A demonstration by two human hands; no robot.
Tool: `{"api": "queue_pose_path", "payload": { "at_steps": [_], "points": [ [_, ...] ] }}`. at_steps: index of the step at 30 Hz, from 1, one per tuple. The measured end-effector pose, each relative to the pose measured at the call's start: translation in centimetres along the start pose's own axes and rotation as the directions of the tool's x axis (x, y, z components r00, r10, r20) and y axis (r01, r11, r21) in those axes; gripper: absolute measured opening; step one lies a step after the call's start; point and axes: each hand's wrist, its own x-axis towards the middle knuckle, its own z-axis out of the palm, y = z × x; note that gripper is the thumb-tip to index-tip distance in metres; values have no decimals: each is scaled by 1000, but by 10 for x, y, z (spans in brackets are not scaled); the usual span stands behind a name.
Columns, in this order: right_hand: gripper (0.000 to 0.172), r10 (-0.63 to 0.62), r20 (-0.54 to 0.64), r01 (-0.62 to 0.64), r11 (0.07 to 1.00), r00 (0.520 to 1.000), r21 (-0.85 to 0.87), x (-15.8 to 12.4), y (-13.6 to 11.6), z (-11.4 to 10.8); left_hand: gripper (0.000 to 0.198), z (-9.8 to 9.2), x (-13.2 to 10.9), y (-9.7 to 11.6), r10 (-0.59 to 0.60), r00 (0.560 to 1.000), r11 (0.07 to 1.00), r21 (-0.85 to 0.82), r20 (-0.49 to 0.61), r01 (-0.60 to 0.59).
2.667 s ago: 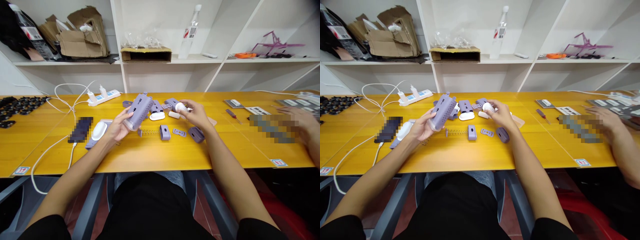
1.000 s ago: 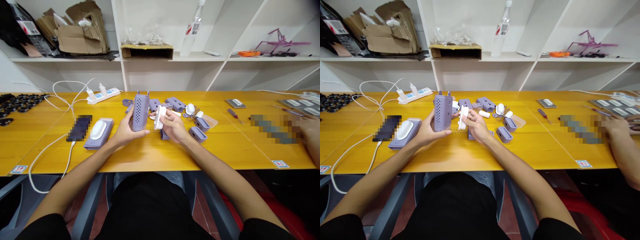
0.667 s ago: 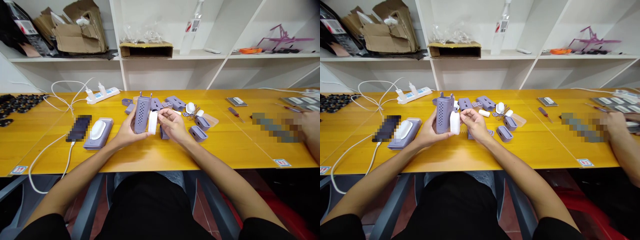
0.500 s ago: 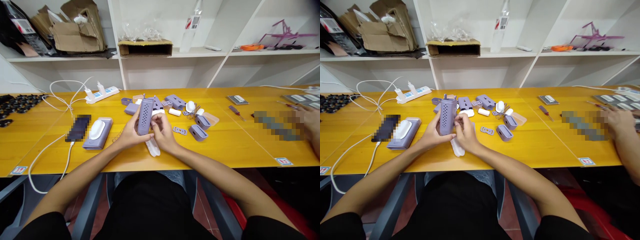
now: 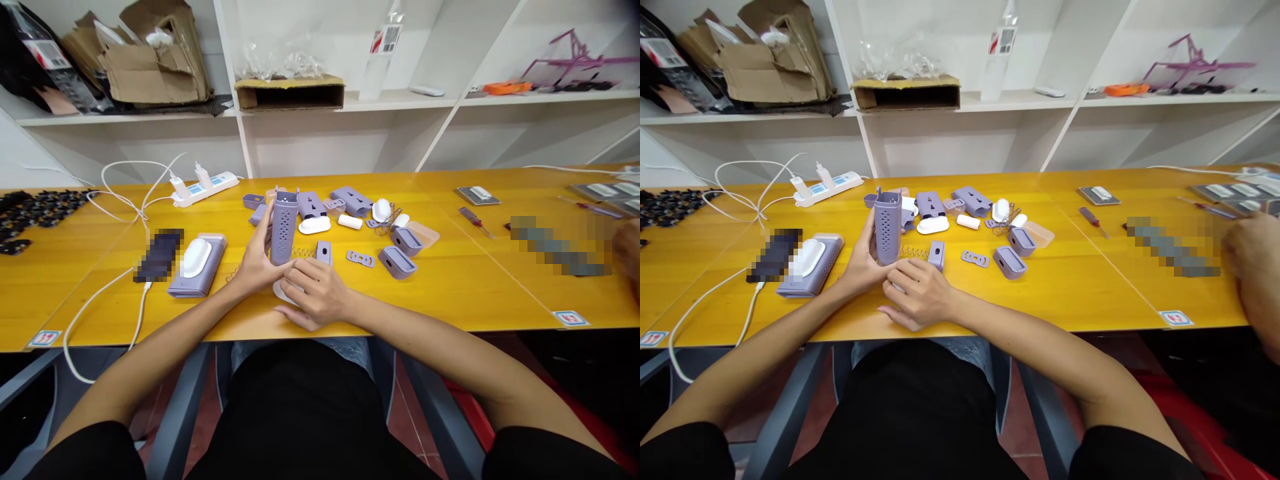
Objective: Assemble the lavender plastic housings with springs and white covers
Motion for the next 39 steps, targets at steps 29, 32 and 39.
{"api": "queue_pose_path", "payload": {
  "at_steps": [29, 32, 39],
  "points": [
    [72, 780, 137, -314, 80, 611, 946, 8, 54, -18, 112, -19, 13, -6, 245, 968, 938, 241, 47, -249],
    [69, 764, 185, -296, 8, 618, 955, 9, 55, -19, 116, -19, 13, -8, 235, 969, 939, 238, 81, -247],
    [71, 718, 236, -205, -132, 655, 970, 9, 54, -26, 123, -20, 11, -10, 249, 960, 925, 260, 128, -275]
  ]
}}
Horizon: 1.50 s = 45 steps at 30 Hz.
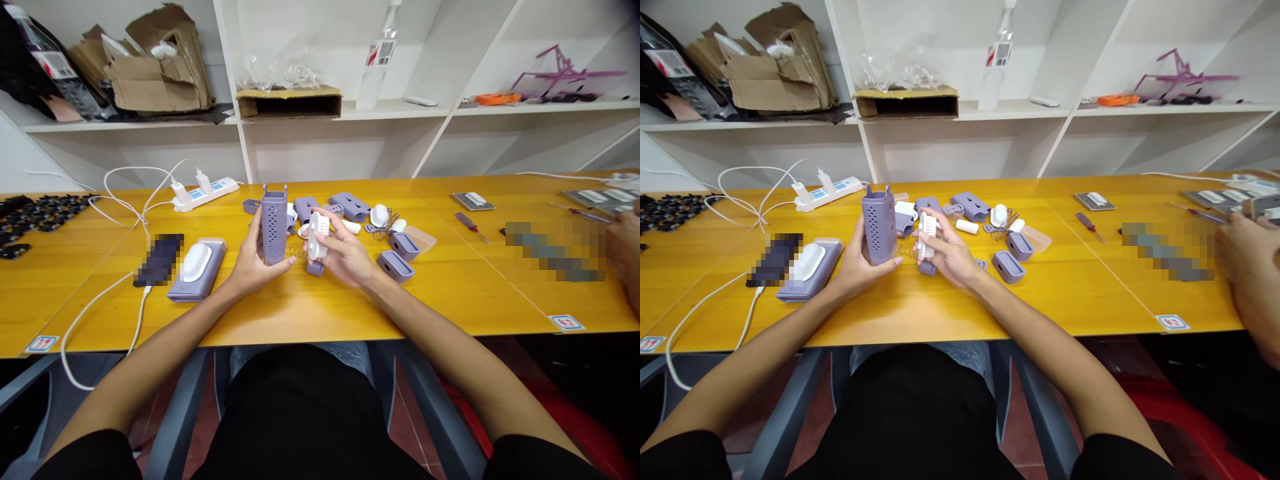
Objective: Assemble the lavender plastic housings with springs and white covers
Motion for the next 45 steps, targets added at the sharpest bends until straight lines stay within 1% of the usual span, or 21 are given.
{"api": "queue_pose_path", "payload": {
  "at_steps": [3, 8, 13, 17, 20, 24, 31, 35, 42, 45],
  "points": [
    [72, -38, -41, 38, 999, 998, 3, 0, 2, 0, 126, 1, -2, 0, 1, 1000, 1000, 24, 17, -2],
    [55, -63, -118, 62, 998, 991, -15, 0, 3, 2, 126, 4, -5, -2, 0, 999, 999, 32, 47, -2],
    [52, -59, -153, 57, 998, 987, -18, -1, -1, 6, 127, 5, -5, -3, 31, 995, 999, 12, 95, -32],
    [47, -116, -182, 101, 991, 976, -88, 0, -1, 6, 128, 4, -6, -2, -6, 995, 1000, -2, 103, 6],
    [51, -132, -183, 116, 989, 974, -96, 1, 1, 5, 128, 4, -7, -2, -21, 994, 1000, -2, 105, 22],
    [53, -136, -164, 121, 988, 977, -99, 2, 3, 5, 128, 5, -5, 0, -7, 992, 1000, -13, 124, 9],
    [59, -205, -181, 170, 967, 962, -190, 3, 6, 5, 128, 4, -4, 3, 19, 988, 1000, -2, 151, -19],
    [59, -216, -177, 173, 958, 960, -227, 2, 4, 6, 128, 3, -4, 3, 18, 986, 1000, 21, 165, -22],
    [59, -210, -162, 186, 971, 964, -152, 3, 3, 7, 125, 1, -4, 3, 31, 983, 999, 33, 183, -37],
    [61, -207, -162, 183, 972, 965, -149, 3, 4, 7, 124, 0, -3, 4, 31, 982, 998, 44, 186, -40]
  ]
}}
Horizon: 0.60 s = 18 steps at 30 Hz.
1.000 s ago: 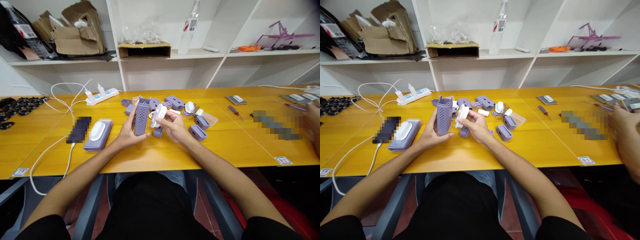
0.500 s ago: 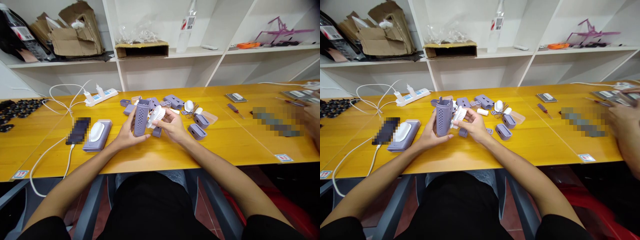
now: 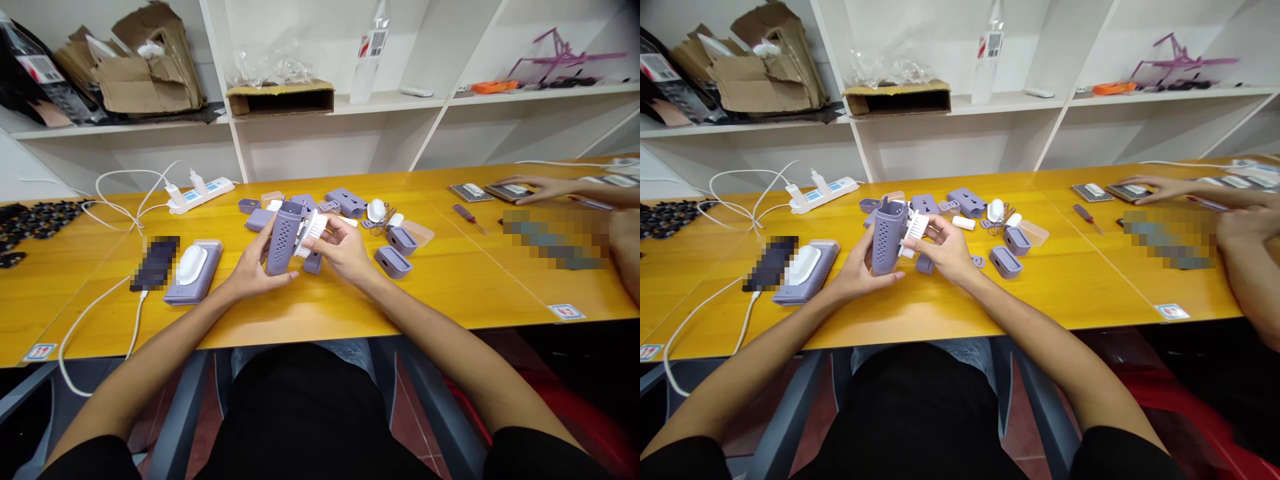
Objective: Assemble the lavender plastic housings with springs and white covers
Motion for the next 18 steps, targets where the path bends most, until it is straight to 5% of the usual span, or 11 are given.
{"api": "queue_pose_path", "payload": {
  "at_steps": [18],
  "points": [
    [53, -39, -27, 35, 990, 999, -136, 0, 5, -1, 122, -5, -1, -3, 89, 996, 989, 118, 25, -92]
  ]
}}
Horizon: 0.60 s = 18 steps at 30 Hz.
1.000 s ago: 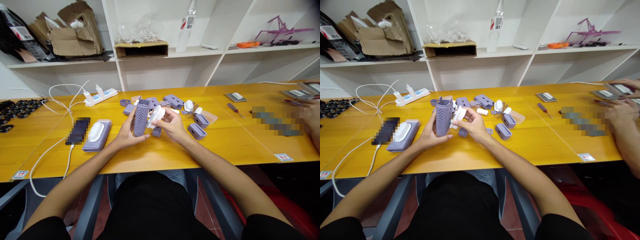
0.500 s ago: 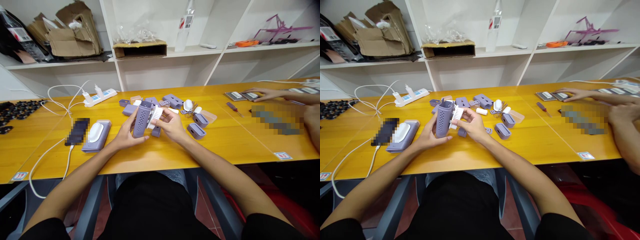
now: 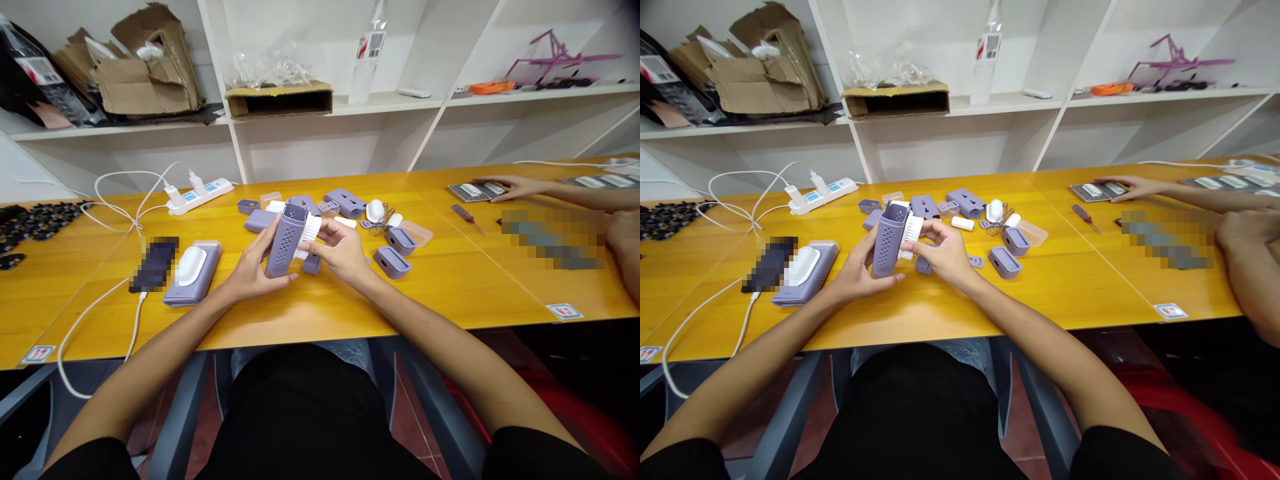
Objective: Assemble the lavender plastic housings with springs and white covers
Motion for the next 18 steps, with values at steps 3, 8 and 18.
{"api": "queue_pose_path", "payload": {
  "at_steps": [3, 8, 18],
  "points": [
    [52, 5, -11, -5, 1000, 1000, -10, 1, 0, -2, 116, -3, 1, 3, 87, 996, 993, 80, 18, -88],
    [50, 31, 31, -31, 999, 999, -20, 5, -1, -6, 115, -6, 3, 10, 192, 981, 964, 184, 31, -194],
    [64, -124, -2, 122, 981, 992, -151, -13, -7, 0, 115, -1, 1, 8, 65, 998, 994, 92, -5, -64]
  ]
}}
